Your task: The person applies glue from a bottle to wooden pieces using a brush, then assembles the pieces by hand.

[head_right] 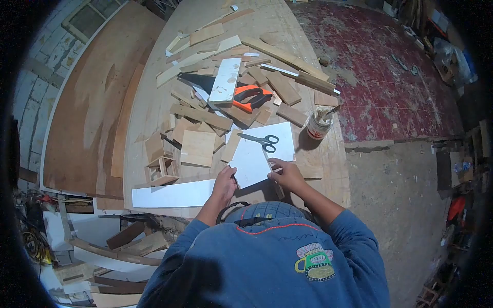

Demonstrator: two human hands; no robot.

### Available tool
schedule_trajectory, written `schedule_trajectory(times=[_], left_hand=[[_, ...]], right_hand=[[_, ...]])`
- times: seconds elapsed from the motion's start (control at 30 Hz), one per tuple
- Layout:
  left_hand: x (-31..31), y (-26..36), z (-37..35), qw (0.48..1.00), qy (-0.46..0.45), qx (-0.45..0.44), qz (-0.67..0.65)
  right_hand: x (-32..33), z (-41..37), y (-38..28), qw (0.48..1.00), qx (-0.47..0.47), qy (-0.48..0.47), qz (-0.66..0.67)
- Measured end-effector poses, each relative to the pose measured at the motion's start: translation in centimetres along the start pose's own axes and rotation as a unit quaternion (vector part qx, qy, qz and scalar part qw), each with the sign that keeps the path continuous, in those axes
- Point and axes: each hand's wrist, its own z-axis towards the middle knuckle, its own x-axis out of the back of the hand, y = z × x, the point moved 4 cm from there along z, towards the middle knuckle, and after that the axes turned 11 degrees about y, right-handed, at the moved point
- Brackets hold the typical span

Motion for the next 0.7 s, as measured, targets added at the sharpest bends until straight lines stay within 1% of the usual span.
schedule_trajectory(times=[0.07, 0.13, 0.2, 0.33, 0.4, 0.5, 0.57, 0.6, 0.67, 0.7], left_hand=[[0.3, 0.0, -0.2, 1.000, 0.003, 0.001, 0.003], [0.7, 0.1, -0.4, 1.000, 0.008, 0.002, 0.006], [1.4, 0.3, -0.5, 0.999, 0.015, 0.000, 0.037], [2.0, 0.0, -0.5, 0.999, 0.026, -0.001, 0.021], [2.2, -0.2, -0.4, 1.000, 0.015, 0.003, 0.021], [1.6, -0.4, -0.7, 1.000, 0.016, 0.011, 0.004], [0.8, -0.3, -1.3, 1.000, 0.017, 0.010, 0.019], [0.4, -0.2, -1.6, 0.999, 0.017, 0.010, 0.034], [-0.1, -0.3, -1.4, 0.999, 0.013, 0.013, 0.037], [-0.6, -0.2, -1.5, 0.999, 0.007, 0.017, 0.040]], right_hand=[[-0.4, -0.2, 0.0, 0.998, 0.028, -0.001, -0.057], [-0.8, -0.4, 0.1, 0.998, 0.040, 0.013, -0.046], [-1.1, -0.6, 0.1, 0.998, 0.051, 0.026, -0.035], [-1.6, -0.6, 0.4, 0.994, 0.082, 0.041, -0.056], [-1.6, -0.5, 0.4, 0.993, 0.090, 0.043, -0.055], [-1.3, -0.4, 0.4, 0.996, 0.063, 0.041, -0.039], [-0.8, 0.3, 1.8, 1.000, -0.004, 0.016, 0.024], [-0.5, 0.4, 1.9, 1.000, -0.004, 0.015, 0.024], [0.1, 0.7, 2.3, 0.996, -0.036, 0.018, 0.075], [0.4, 0.7, 2.2, 0.996, -0.036, 0.018, 0.074]])
